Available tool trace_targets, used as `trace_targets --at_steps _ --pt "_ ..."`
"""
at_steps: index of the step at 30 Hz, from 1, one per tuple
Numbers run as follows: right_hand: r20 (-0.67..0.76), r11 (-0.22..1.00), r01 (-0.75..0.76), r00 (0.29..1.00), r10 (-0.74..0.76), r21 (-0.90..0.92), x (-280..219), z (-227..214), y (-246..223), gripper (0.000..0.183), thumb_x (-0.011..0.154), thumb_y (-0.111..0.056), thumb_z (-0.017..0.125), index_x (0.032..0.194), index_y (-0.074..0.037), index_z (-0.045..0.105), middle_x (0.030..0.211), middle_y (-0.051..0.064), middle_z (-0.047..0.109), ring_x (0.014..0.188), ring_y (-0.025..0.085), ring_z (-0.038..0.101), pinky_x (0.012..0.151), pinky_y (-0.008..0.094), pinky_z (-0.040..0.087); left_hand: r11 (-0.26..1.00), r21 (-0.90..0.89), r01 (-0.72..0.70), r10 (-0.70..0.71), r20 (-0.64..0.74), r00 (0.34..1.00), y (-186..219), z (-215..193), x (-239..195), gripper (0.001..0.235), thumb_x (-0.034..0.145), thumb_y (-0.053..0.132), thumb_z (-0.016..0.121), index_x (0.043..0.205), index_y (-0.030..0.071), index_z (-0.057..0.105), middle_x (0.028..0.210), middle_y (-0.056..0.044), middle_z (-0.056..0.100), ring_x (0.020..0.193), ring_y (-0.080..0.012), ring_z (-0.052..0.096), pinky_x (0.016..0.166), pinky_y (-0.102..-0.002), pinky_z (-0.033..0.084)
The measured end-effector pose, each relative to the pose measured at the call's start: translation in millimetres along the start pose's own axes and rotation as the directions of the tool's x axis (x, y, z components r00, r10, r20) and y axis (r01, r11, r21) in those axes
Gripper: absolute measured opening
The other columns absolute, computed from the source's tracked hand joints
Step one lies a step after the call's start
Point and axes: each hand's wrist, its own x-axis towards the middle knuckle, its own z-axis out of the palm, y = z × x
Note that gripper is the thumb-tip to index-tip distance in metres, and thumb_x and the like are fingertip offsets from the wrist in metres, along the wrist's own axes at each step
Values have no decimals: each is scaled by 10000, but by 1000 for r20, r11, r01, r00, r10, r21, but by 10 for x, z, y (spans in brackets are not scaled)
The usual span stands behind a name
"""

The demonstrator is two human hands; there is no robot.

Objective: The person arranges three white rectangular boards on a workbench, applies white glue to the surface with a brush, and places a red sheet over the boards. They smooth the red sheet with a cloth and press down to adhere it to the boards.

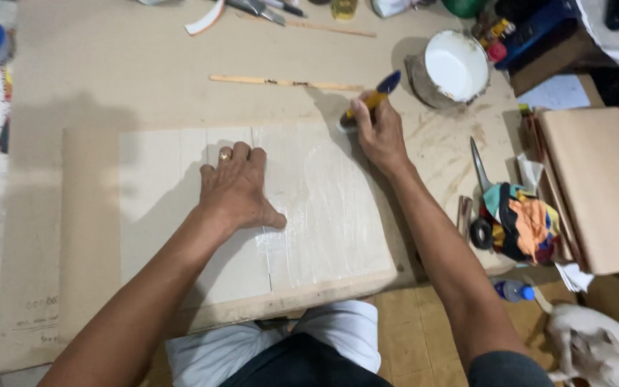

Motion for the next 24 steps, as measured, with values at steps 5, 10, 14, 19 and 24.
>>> trace_targets --at_steps 5,10,14,19,24 --pt "84 984 8 996 -24 177 -176 -85 -105 176 1120 -214 493 1061 -71 579 958 40 599 874 169 589 818 316 472 984 151 95 -98 12 995 -219 417 237 1355 446 655 957 1524 123 332 1586 -236 297 1448 -491 298 1039 -712 336" --pt "351 973 -230 910 221 -15 -1578 -777 -712 313 1112 -267 410 1057 -35 613 1014 145 634 996 305 643 878 420 484 978 185 93 -103 42 994 -103 283 85 1182 465 648 936 1401 87 482 1360 -161 448 1245 -391 441 917 -595 446" --pt "392 963 -187 915 99 193 -2292 -1091 -1026 113 1082 -185 452 1086 -89 510 1040 103 621 974 213 662 910 361 560 959 254 125 -138 32 990 -114 264 172 1214 458 706 929 1401 90 476 1365 -148 439 1237 -364 421 895 -548 468" --pt "87 916 -349 937 339 198 -2142 -1289 -1273 132 1091 -139 523 1061 -43 608 1038 104 669 981 207 671 921 330 574 965 249 83 -92 26 995 -152 283 181 1218 448 703 934 1386 73 479 1371 -163 440 1276 -388 396 915 -594 457" --pt "-38 978 -125 992 120 -169 -2002 -771 -1486 74 1025 -55 725 1060 -14 675 1018 116 699 964 270 692 919 363 527 973 211 98 -98 -9 995 -148 231 136 1259 460 671 969 1412 19 467 1418 -207 429 1329 -434 396 1027 -644 391"
